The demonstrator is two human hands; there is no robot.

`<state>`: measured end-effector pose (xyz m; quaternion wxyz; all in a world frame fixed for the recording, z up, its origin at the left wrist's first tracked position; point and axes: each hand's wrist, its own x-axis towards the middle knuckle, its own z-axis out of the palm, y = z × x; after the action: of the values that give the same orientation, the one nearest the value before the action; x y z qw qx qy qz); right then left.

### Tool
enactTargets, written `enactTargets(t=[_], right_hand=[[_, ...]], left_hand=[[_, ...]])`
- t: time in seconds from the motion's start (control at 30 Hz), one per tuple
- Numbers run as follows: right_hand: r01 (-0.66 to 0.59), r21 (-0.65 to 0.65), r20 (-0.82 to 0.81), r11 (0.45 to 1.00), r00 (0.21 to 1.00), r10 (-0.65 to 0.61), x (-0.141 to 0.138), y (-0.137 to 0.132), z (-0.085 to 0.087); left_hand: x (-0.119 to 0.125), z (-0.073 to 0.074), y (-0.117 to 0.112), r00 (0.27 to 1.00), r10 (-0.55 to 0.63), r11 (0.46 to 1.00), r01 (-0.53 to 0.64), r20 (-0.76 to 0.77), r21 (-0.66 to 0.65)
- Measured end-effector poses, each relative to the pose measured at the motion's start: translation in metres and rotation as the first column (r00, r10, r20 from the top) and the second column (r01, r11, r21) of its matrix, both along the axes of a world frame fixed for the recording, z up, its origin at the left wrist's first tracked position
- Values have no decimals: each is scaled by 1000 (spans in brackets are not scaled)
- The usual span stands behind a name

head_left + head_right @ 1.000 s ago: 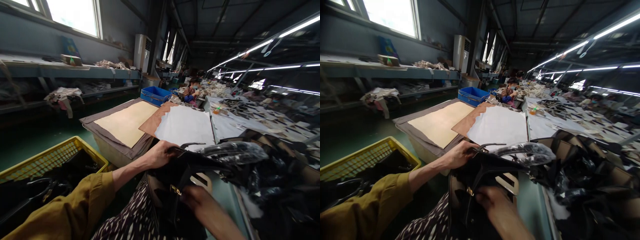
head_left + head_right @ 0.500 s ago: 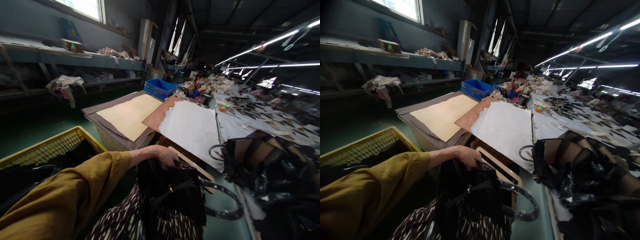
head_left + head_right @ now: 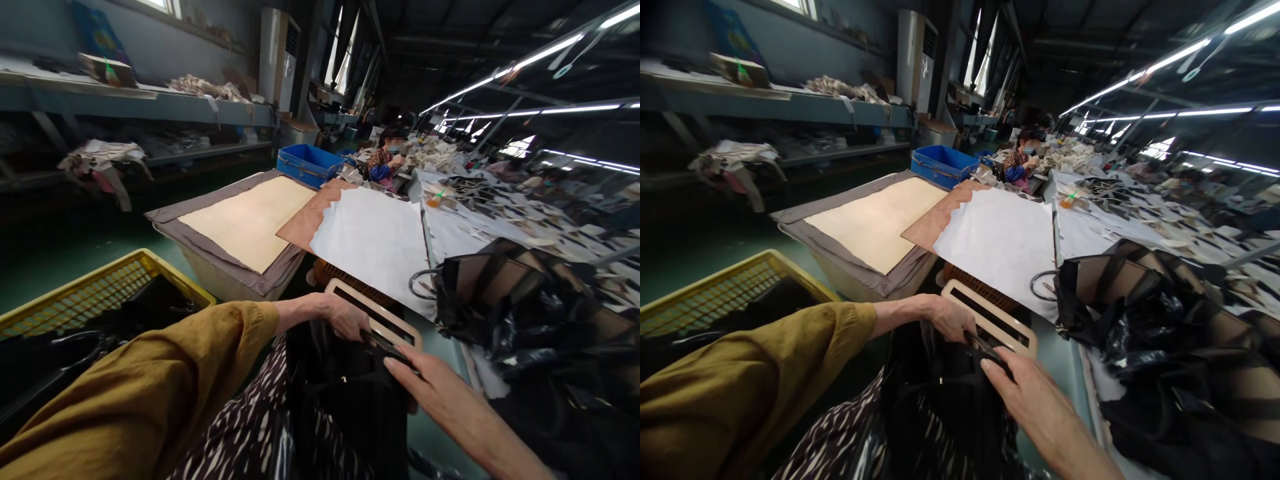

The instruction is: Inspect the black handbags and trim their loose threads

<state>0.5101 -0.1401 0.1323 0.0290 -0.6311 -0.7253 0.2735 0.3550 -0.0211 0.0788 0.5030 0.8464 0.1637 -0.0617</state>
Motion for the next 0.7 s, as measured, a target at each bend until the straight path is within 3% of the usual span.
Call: enactTargets(t=[0.1,0.17,0.23,0.27,0.3,0.37,0.4,0.47,0.53,0.6,0.67,0.7], right_hand=[[82,138,69,987,993,-92,2,-17,-10],[94,160,88,983,990,-109,7,-23,-15],[82,190,99,978,990,-102,12,-26,-19],[75,218,104,973,990,-100,13,-27,-21],[70,245,109,967,989,-99,14,-27,-24],[66,282,123,957,987,-105,12,-27,-27],[61,305,130,950,986,-105,10,-28,-28],[23,336,161,941,984,-82,7,-31,-28],[-72,342,188,937,982,7,6,-36,-27],[-179,333,180,926,976,124,8,-43,-27],[-219,354,145,909,973,178,12,-48,-33],[-216,371,126,903,975,182,13,-51,-38]], left_hand=[[-12,7,5,998,11,1000,-13,65,19],[-27,20,3,969,170,968,-199,178,154],[-43,33,-8,904,310,867,-396,294,303],[-50,36,-18,892,312,843,-418,326,338],[-56,36,-29,910,242,868,-359,337,344],[-66,26,-53,958,107,923,-196,268,331],[-70,17,-63,975,89,924,-156,201,349],[-78,1,-76,991,137,911,-126,0,394],[-89,-6,-77,960,209,905,-118,-185,408],[-100,0,-71,922,288,881,-151,-257,448],[-111,12,-64,897,371,830,-205,-239,518],[-114,17,-61,889,387,830,-221,-244,512]])
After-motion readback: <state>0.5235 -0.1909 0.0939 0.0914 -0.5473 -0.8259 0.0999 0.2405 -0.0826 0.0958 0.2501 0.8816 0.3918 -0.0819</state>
